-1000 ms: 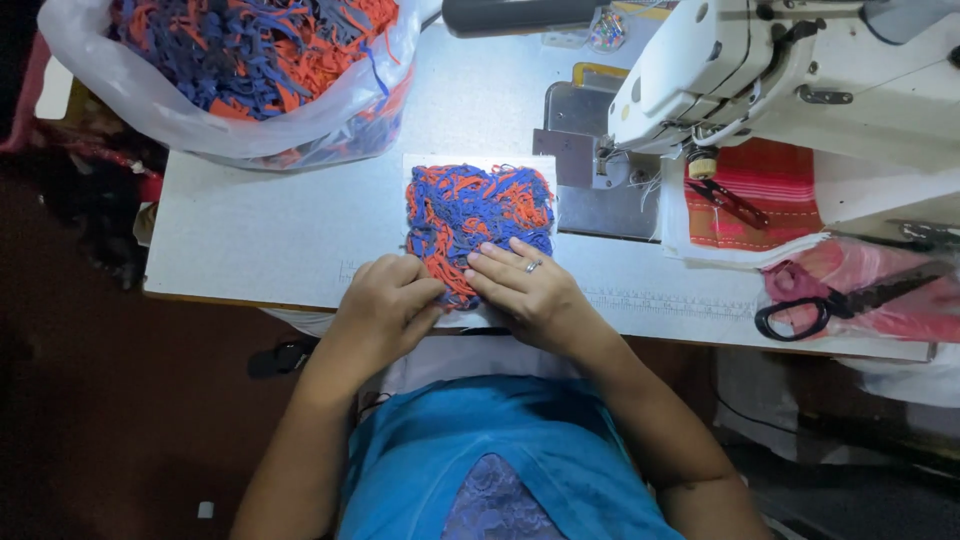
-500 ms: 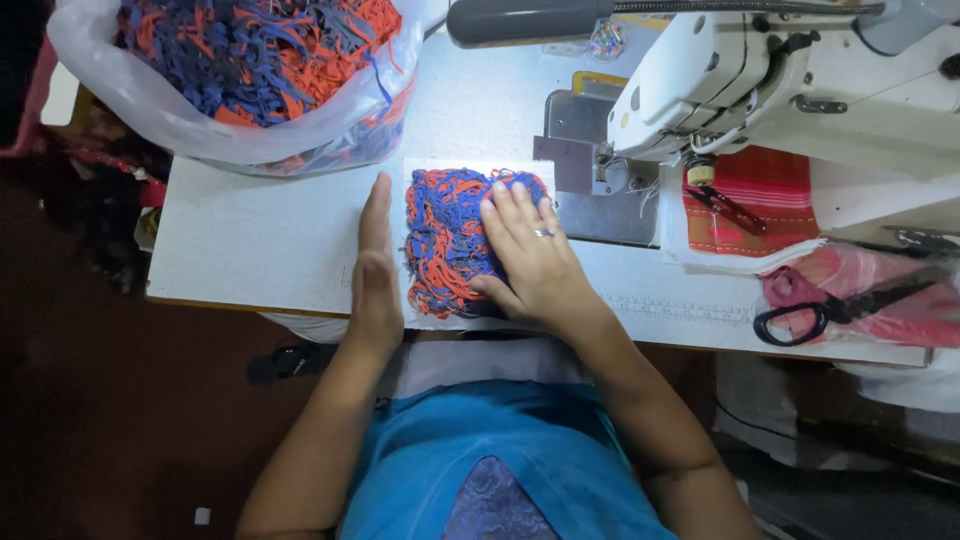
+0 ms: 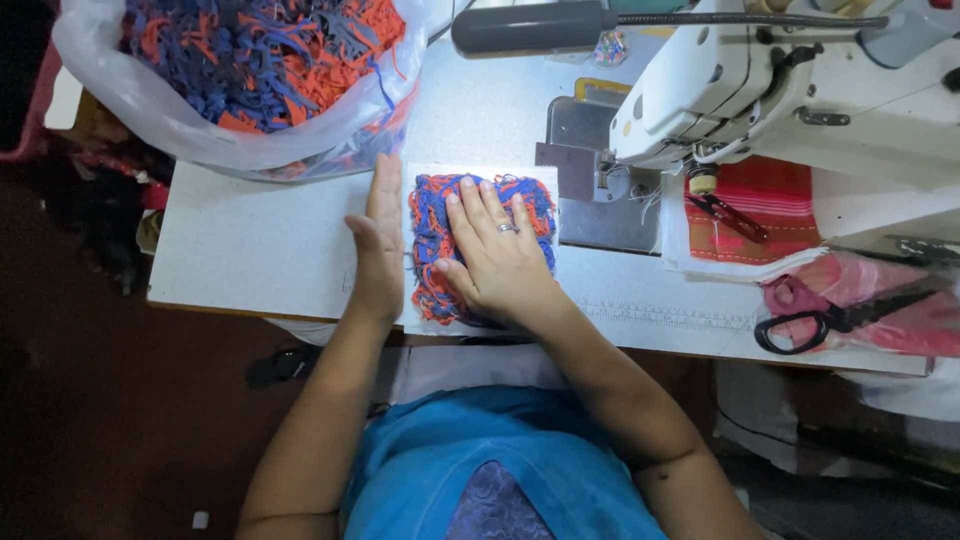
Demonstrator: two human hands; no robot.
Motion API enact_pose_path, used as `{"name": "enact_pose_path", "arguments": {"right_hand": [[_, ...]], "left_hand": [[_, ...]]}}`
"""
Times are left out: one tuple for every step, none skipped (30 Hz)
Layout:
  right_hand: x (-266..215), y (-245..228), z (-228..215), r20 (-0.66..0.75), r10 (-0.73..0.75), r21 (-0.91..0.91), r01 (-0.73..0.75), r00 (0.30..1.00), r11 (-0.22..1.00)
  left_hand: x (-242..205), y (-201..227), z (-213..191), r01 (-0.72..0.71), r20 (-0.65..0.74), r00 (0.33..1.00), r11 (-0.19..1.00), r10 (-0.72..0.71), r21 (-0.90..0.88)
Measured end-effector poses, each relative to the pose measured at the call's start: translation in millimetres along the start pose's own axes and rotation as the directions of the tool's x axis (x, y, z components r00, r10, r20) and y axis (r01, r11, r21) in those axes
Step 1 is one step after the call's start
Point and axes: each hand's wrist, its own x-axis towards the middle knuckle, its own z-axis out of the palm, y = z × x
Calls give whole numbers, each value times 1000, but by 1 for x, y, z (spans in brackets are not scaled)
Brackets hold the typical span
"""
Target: Cutting fabric strips with scissors and organizing the resulting pieces into a pile on a workbench.
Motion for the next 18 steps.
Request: {"name": "enact_pose_path", "arguments": {"right_hand": [[4, -1, -3, -6, 18, 6, -18, 1000, 1000], [6, -4, -6, -6, 32, 17, -32, 999, 999], [8, -7, -4, -3, 31, 19, -31, 1000, 999], [11, -11, -2, -5, 31, 14, -31, 1000, 999], [15, -14, 0, -8, 31, 10, -31, 999, 999], [17, -15, 5, -11, 30, 9, -30, 1000, 1000], [19, -16, 10, -12, 32, 2, -32, 999, 999], [20, -18, 15, -11, 37, -3, -37, 999, 999], [20, -18, 15, -11, 38, -3, -38, 999, 999], [20, -18, 15, -14, 35, 2, -35, 999, 999], [20, -18, 16, -16, 33, 7, -33, 999, 999], [20, -18, 17, -11, 33, 8, -33, 999, 999], [20, -18, 17, -21, 32, 2, -32, 999, 999], [20, -18, 18, -35, 32, -5, -32, 999, 999], [18, -18, 18, -33, 31, -5, -32, 999, 999], [19, -18, 17, -31, 40, 4, -40, 999, 999], [19, -18, 17, -29, 49, 13, -48, 998, 999], [20, -18, 13, -29, 52, 12, -51, 998, 999]], "left_hand": [[7, -2, -4, -1, -10, 1000, 1000, 1, -2], [10, -6, -8, 3, -28, 1000, 1000, -3, -4], [13, -8, -5, 6, -30, 1000, 1000, -6, -5], [17, -9, -4, -2, -18, 1000, 1000, 2, -24], [20, -10, -3, -10, -7, 1000, 999, 10, -44], [21, -11, -2, -13, -7, 1000, 999, 13, -43], [22, -13, -1, 2, -5, 1000, 998, -2, -62], [22, -15, 0, 20, -3, 1000, 996, -20, -82], [21, -13, 2, 19, -2, 1000, 996, -20, -82], [19, -11, 4, 14, 7, 1000, 997, -13, -70], [18, -10, 7, 8, 15, 1000, 998, -7, -58], [18, -12, 6, 11, 13, 1000, 998, -11, -60], [18, -14, 5, 12, 23, 1000, 998, -11, -59], [19, -16, 5, 10, 35, 999, 998, -8, -57], [20, -17, 1, 12, 35, 999, 998, -10, -58], [24, -18, -3, 0, 31, 1000, 999, 2, -53], [28, -19, -7, -12, 28, 1000, 999, 13, -47], [31, -16, -8, -11, 30, 999, 999, 12, -48]]}}
